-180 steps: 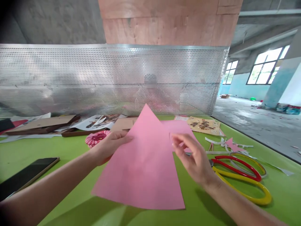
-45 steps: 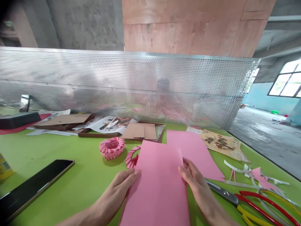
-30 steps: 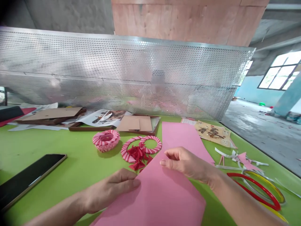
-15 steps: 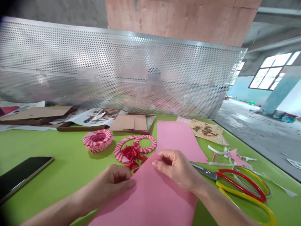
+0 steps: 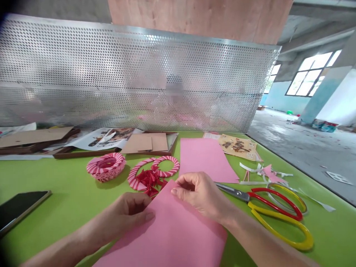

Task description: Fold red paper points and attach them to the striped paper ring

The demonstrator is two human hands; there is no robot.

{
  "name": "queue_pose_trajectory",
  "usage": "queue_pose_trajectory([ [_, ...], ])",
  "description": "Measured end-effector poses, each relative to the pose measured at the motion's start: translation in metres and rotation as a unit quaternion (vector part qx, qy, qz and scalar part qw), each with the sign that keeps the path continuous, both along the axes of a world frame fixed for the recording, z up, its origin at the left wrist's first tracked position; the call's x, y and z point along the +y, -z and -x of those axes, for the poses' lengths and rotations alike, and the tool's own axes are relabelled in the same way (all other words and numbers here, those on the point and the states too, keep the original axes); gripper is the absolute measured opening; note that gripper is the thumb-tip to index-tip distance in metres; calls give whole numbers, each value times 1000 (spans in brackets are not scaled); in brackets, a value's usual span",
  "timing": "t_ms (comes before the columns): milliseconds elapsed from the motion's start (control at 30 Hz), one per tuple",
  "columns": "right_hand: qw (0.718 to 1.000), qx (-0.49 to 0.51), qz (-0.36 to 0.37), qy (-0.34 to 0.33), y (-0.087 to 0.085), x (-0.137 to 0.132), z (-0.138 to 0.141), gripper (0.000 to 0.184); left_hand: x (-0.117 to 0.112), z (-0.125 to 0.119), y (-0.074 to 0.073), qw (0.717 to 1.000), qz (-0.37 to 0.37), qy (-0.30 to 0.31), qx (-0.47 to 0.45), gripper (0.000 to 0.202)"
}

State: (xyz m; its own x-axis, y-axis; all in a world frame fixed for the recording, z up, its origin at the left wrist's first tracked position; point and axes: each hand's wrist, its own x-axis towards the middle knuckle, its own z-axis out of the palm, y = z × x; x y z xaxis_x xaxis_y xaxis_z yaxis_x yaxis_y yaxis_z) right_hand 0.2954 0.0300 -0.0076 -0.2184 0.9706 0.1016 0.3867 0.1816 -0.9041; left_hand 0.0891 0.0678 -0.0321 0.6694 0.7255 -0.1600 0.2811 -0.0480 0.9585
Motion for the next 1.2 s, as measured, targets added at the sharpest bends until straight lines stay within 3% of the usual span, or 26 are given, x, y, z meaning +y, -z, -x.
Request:
queue_pose_trajectory([
  [167, 1000, -22, 4, -6, -1, -2, 5, 22, 3, -16, -26, 999, -40, 10, 6, 30],
  [267, 1000, -16, 0, -6, -3, -3, 7, 23, 8, -28, -33, 997, -79, -2, -2, 26],
  [400, 1000, -1, -18, 6, -6, -2, 7, 26, 12, -38, -31, 994, -102, -26, -16, 27],
  [467, 1000, -13, -15, 14, -7, -2, 3, 23, 12, -39, -30, 995, -79, -42, -40, 28],
  [600, 998, -29, 57, 2, -1, -4, -12, 20, 14, -35, -26, 994, 2, -87, -72, 26],
  [767, 993, 22, 114, 20, 4, -11, -27, 27, 23, -29, -17, 983, -4, -147, -111, 24],
  [967, 988, 83, 129, 27, -6, -18, -27, 26, 23, -29, -13, 981, 46, -135, -135, 25],
  [1200, 991, 37, 128, 17, 7, -17, -35, 24, 19, -29, -15, 981, 58, -131, -130, 27],
])
